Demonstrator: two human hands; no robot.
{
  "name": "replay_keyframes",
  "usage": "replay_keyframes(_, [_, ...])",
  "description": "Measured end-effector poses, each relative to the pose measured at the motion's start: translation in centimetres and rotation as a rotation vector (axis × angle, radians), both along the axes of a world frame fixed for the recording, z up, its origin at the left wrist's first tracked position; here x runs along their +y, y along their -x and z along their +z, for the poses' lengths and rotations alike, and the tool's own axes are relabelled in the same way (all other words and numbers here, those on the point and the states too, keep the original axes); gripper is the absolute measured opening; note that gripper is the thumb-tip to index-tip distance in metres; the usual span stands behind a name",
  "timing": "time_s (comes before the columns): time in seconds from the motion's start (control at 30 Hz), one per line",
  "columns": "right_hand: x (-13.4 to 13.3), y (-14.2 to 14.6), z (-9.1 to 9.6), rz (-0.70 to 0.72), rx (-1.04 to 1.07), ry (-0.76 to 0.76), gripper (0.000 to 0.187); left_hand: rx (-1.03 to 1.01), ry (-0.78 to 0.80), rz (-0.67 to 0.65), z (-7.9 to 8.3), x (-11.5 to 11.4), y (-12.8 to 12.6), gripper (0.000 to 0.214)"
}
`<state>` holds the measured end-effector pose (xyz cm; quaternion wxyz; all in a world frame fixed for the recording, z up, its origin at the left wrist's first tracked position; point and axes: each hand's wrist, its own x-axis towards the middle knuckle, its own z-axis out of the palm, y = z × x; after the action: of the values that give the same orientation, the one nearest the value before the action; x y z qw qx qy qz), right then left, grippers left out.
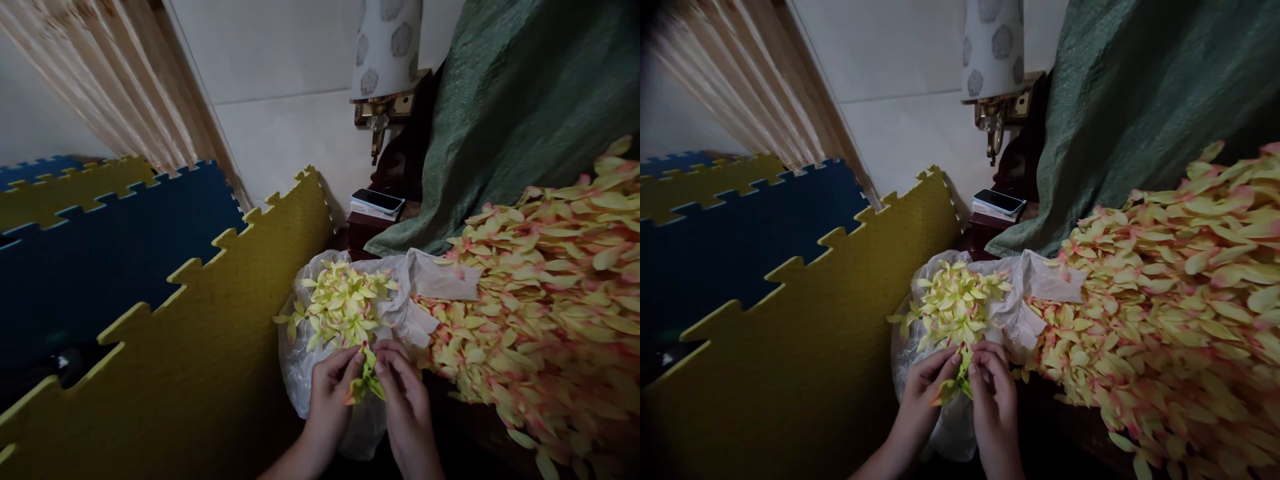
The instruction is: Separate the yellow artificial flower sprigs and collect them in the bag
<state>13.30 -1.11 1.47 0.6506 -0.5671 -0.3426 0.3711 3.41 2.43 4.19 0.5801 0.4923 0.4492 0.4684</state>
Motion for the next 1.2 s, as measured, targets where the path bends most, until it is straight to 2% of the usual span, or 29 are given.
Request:
replay_keyframes(0.17, [0.5, -0.1, 0.8, -0.029, 0.035, -0.033, 0.020, 0.213, -0.342, 0.026, 0.0, 0.3, 0.4, 0.019])
replay_keyframes(0.3, [0.9, -0.7, 1.5, 0.033, -0.040, -0.069, 0.022, 0.305, -0.625, 0.008, 0.1, 0.5, 1.0, 0.026])
replay_keyframes(0.43, [1.4, -1.4, 1.8, 0.168, -0.190, -0.070, 0.023, 0.363, -0.753, -0.050, 0.1, 0.5, 1.1, 0.033])
replay_keyframes(0.57, [1.5, -2.4, 2.7, 0.246, -0.328, -0.077, 0.024, 0.436, -0.791, -0.114, -0.3, 0.7, 1.4, 0.035])
replay_keyframes(0.63, [1.3, -3.0, 3.3, 0.238, -0.357, -0.077, 0.026, 0.451, -0.766, -0.092, -0.4, 1.1, 2.1, 0.034])
replay_keyframes(0.7, [1.0, -3.6, 3.8, 0.197, -0.347, -0.066, 0.029, 0.443, -0.718, 0.005, -0.2, 1.6, 2.9, 0.030])
replay_keyframes(0.83, [1.1, -3.6, 4.1, 0.137, -0.133, -0.012, 0.026, 0.321, -0.562, 0.182, 0.8, 2.4, 4.0, 0.017])
replay_keyframes(0.9, [1.4, -2.7, 3.8, 0.055, 0.021, -0.016, 0.026, 0.183, -0.422, 0.292, 1.2, 2.6, 3.7, 0.014])
replay_keyframes(1.0, [2.0, -0.4, 3.2, -0.204, 0.190, -0.094, 0.026, -0.150, -0.138, 0.497, 1.3, 2.8, 2.5, 0.022])
replay_keyframes(1.07, [2.2, 1.0, 2.9, -0.323, 0.244, -0.135, 0.024, -0.361, 0.005, 0.551, 1.2, 3.2, 1.8, 0.028])
replay_keyframes(1.13, [2.3, 1.9, 2.8, -0.339, 0.264, -0.147, 0.022, -0.474, 0.067, 0.562, 1.1, 3.8, 1.6, 0.031])
replay_keyframes(1.2, [2.2, 1.9, 2.9, -0.362, 0.265, -0.166, 0.019, -0.501, 0.054, 0.633, 1.3, 4.8, 2.1, 0.030])
